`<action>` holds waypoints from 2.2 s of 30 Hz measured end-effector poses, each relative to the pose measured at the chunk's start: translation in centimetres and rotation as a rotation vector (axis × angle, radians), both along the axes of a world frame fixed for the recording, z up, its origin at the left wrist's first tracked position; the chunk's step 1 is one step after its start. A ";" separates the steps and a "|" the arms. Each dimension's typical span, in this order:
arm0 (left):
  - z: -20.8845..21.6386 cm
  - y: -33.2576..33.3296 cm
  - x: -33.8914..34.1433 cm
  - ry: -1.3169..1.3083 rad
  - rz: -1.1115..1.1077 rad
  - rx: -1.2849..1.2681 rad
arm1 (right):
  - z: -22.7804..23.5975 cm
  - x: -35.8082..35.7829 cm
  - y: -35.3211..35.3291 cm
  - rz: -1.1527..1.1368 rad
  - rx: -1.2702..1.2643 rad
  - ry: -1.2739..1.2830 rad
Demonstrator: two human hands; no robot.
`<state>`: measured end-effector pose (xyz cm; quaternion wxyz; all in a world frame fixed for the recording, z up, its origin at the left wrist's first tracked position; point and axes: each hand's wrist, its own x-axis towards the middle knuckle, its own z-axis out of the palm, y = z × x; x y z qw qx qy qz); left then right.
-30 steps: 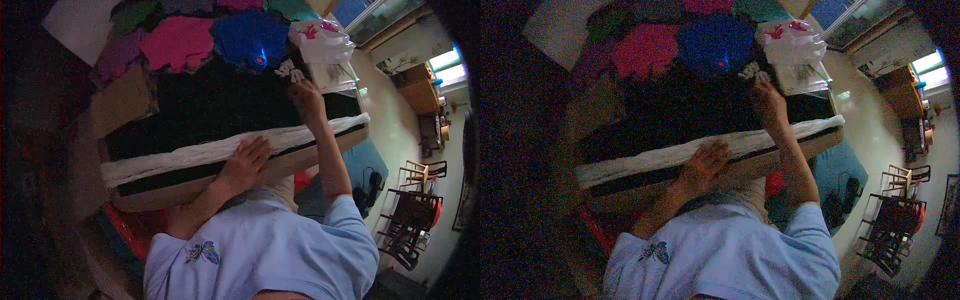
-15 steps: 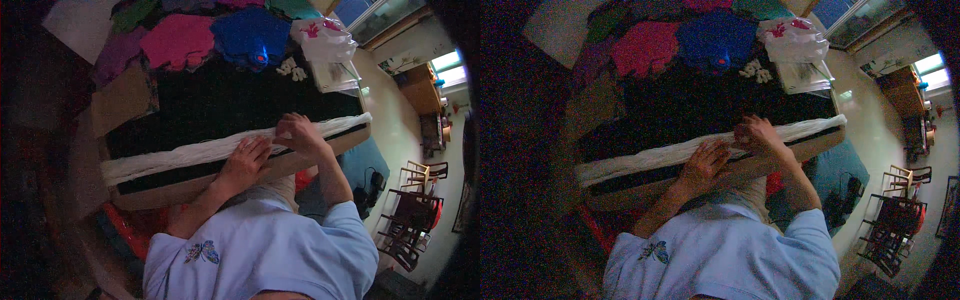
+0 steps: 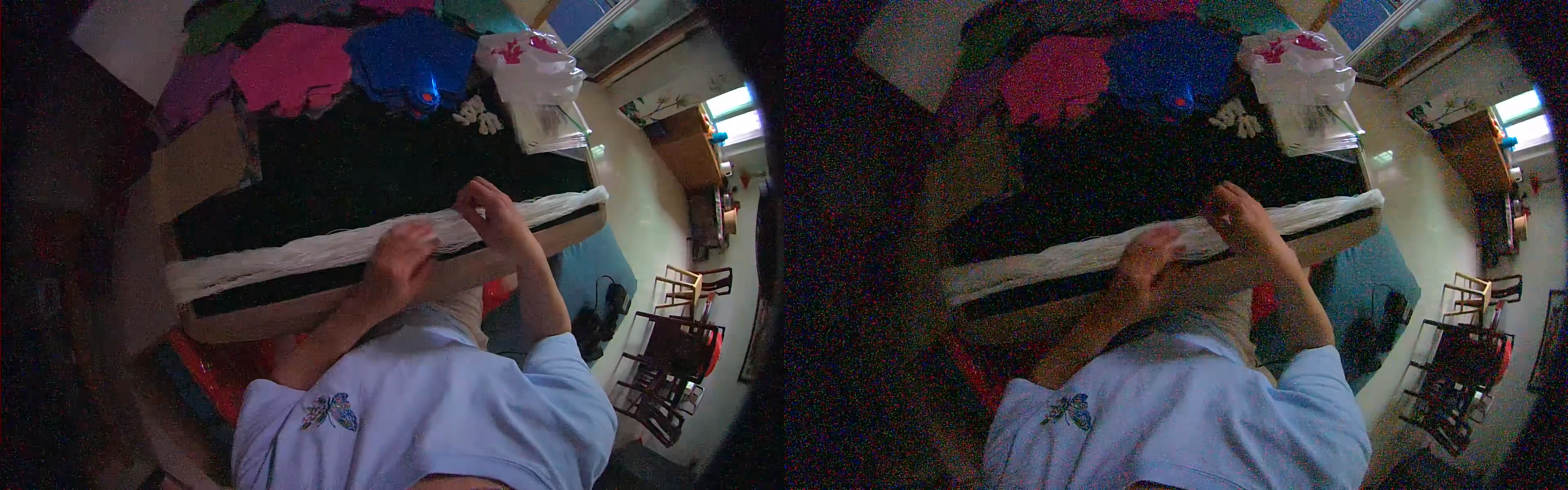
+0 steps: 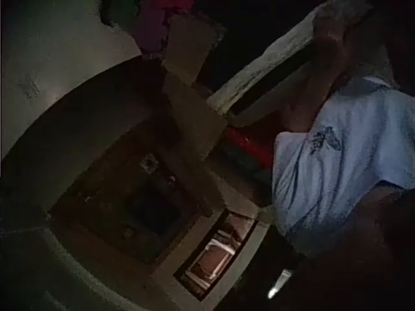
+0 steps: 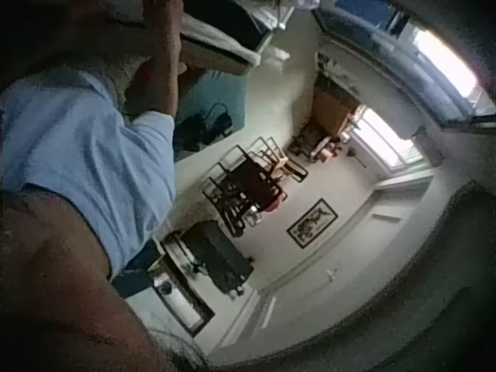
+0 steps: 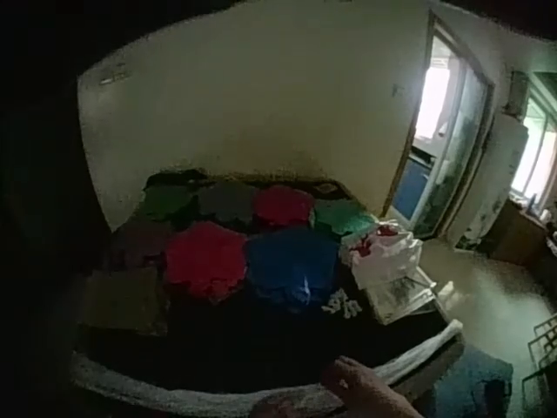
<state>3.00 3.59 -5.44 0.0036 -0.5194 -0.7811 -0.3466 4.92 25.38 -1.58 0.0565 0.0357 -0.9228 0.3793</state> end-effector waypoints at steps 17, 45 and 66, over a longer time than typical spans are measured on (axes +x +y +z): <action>9.4 -0.5 -3.6 -0.559 0.328 0.401 | 1.2 -2.0 -10.4 0.293 -2.064 -0.446; 6.8 -5.3 -0.2 -0.763 0.263 0.321 | 4.6 0.4 -8.4 0.314 -0.063 0.415; 7.6 -6.4 -1.2 -1.222 -0.108 0.771 | 0.9 0.5 -9.1 0.412 -0.038 0.391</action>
